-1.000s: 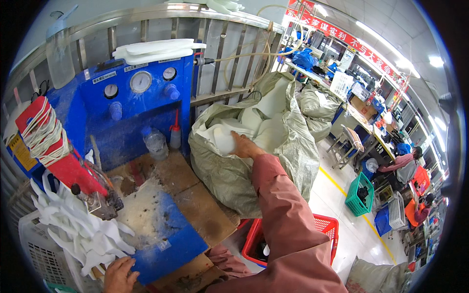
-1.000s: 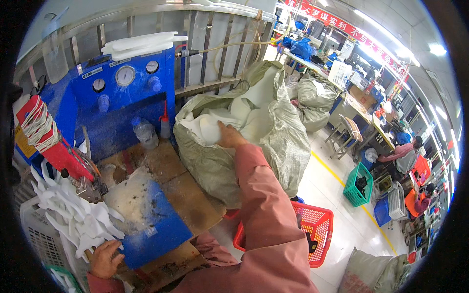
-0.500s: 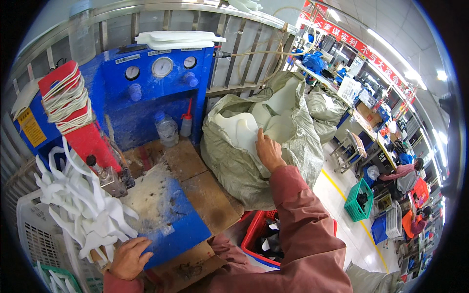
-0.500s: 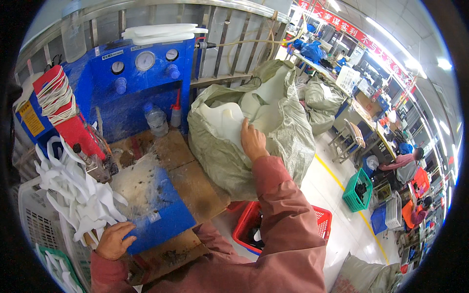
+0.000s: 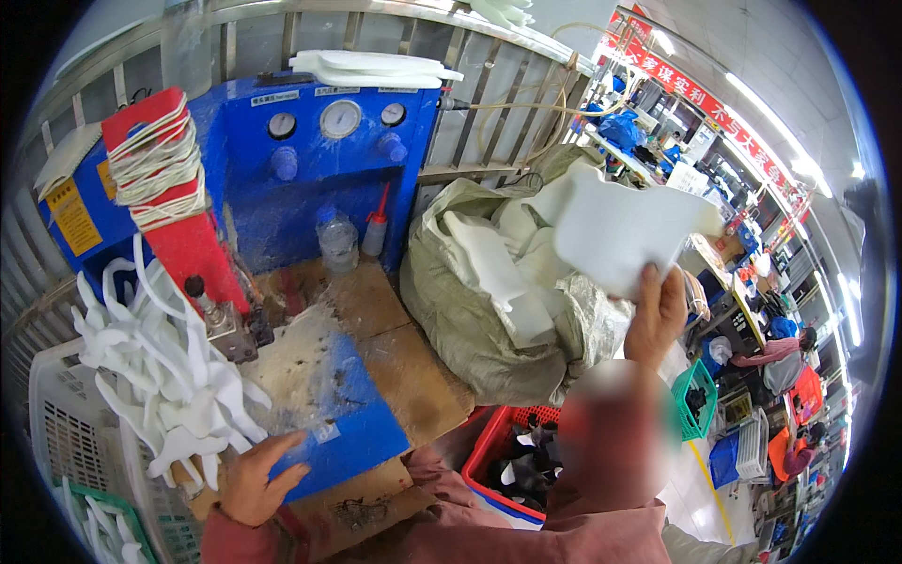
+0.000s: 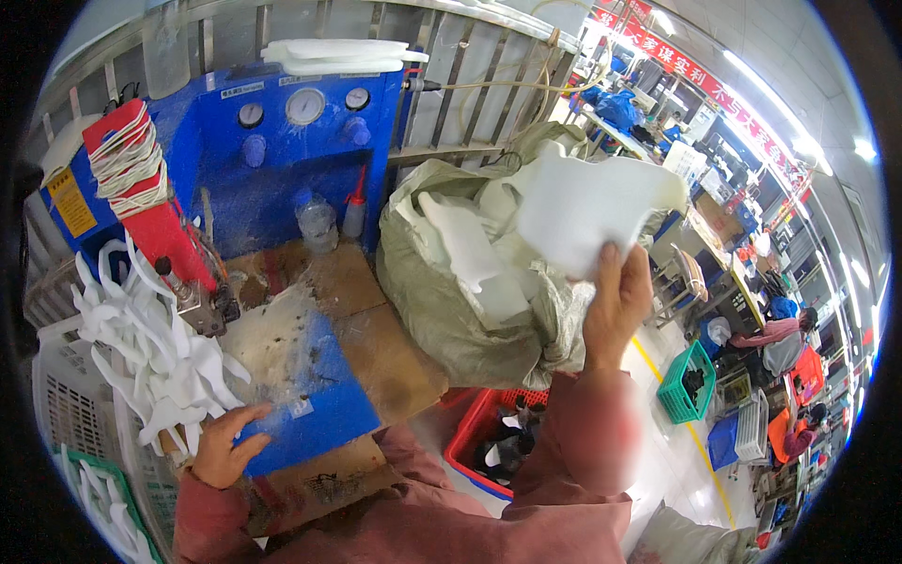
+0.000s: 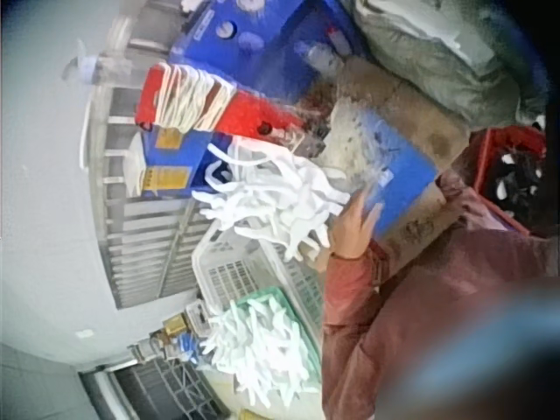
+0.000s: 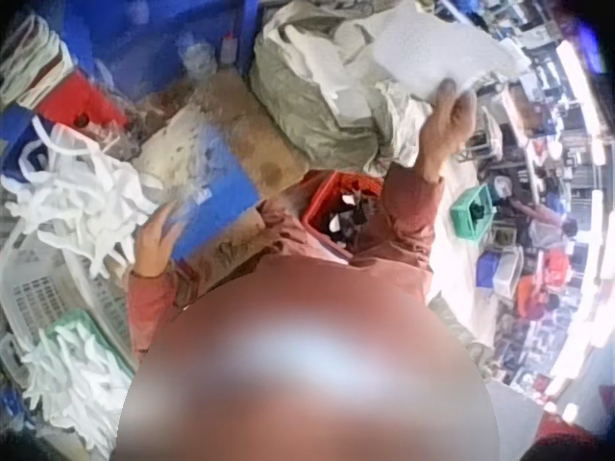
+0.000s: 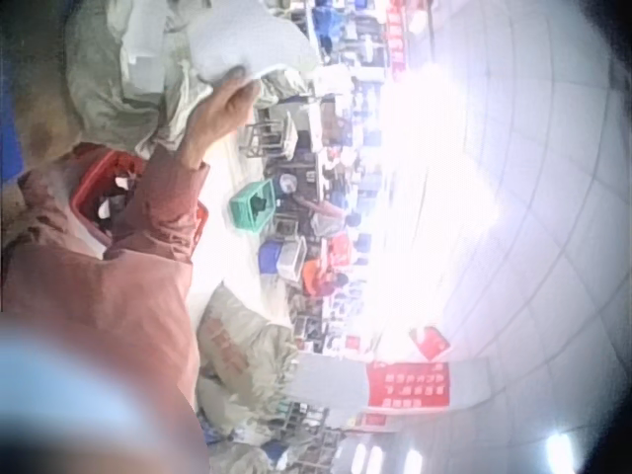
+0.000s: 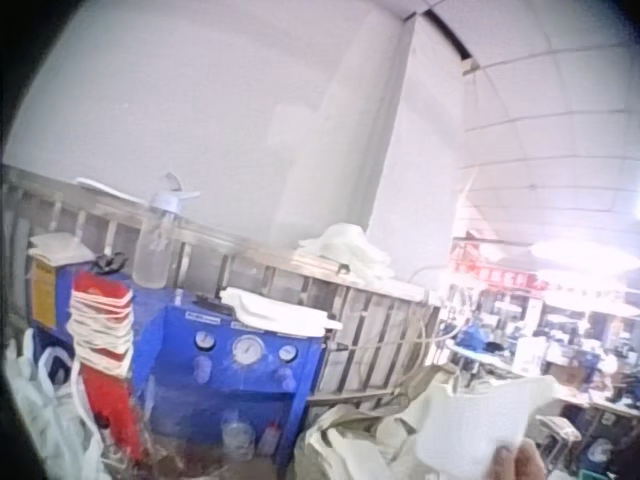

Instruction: The person repeatedly picks white foam pieces from a large sack, places them under a press to trim edges, and then removes and discards the trimmed pieces. The cycle repeats with each piece handled individually.

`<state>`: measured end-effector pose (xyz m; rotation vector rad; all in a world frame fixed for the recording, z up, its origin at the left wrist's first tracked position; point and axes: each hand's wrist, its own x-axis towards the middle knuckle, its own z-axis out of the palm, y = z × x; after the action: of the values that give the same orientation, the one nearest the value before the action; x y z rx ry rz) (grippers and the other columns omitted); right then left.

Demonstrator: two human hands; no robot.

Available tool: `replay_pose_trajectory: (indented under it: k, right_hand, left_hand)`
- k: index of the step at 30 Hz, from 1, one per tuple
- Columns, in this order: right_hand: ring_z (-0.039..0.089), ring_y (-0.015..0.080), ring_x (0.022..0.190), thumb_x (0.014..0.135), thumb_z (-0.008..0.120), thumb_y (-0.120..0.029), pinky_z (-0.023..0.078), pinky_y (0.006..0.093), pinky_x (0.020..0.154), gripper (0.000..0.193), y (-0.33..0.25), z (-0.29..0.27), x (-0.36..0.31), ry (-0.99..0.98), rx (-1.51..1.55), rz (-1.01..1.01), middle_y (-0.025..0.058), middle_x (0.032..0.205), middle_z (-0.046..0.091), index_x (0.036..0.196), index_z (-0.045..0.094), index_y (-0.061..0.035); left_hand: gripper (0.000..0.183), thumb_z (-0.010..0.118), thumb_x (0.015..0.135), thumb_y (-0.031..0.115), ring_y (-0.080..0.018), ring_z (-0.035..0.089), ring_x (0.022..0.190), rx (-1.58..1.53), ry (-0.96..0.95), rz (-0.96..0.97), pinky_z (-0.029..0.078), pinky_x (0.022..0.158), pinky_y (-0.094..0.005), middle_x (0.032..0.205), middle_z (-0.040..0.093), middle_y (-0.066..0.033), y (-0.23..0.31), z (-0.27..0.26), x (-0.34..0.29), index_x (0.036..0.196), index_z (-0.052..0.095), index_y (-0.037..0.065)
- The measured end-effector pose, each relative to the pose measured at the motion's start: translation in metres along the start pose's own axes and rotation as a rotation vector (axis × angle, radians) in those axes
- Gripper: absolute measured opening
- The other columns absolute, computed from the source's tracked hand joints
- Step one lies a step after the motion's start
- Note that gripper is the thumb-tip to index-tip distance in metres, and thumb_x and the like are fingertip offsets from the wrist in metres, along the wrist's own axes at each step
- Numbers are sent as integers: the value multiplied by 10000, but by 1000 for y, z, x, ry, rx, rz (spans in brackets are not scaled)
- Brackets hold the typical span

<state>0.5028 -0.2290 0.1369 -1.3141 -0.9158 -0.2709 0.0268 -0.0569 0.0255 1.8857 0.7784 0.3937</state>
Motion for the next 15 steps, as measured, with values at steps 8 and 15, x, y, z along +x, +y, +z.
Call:
replay_pose_trajectory:
  k: [8,15]
  right_hand:
    - [645,129,1014,1032,605,-102,524,318,908,242,-16,116,-189,-440,795,837,68,1146,709,1242,650,10]
    - [611,93,975,1045,621,-133,511,261,855,255,-15,179,-245,-923,625,915,40,1112,697,1241,651,27]
  left_hand:
    - [786,740,934,189,-306,479,1395,-1055,23,-78,416,1140,-431,1515,483,-198,-1,41,9,1559,318,-32]
    - [412,698,944,53,-221,694,1061,-989,521,-152,562,932,-368,1230,696,-126,-32,7,-45,1337,604,-27]
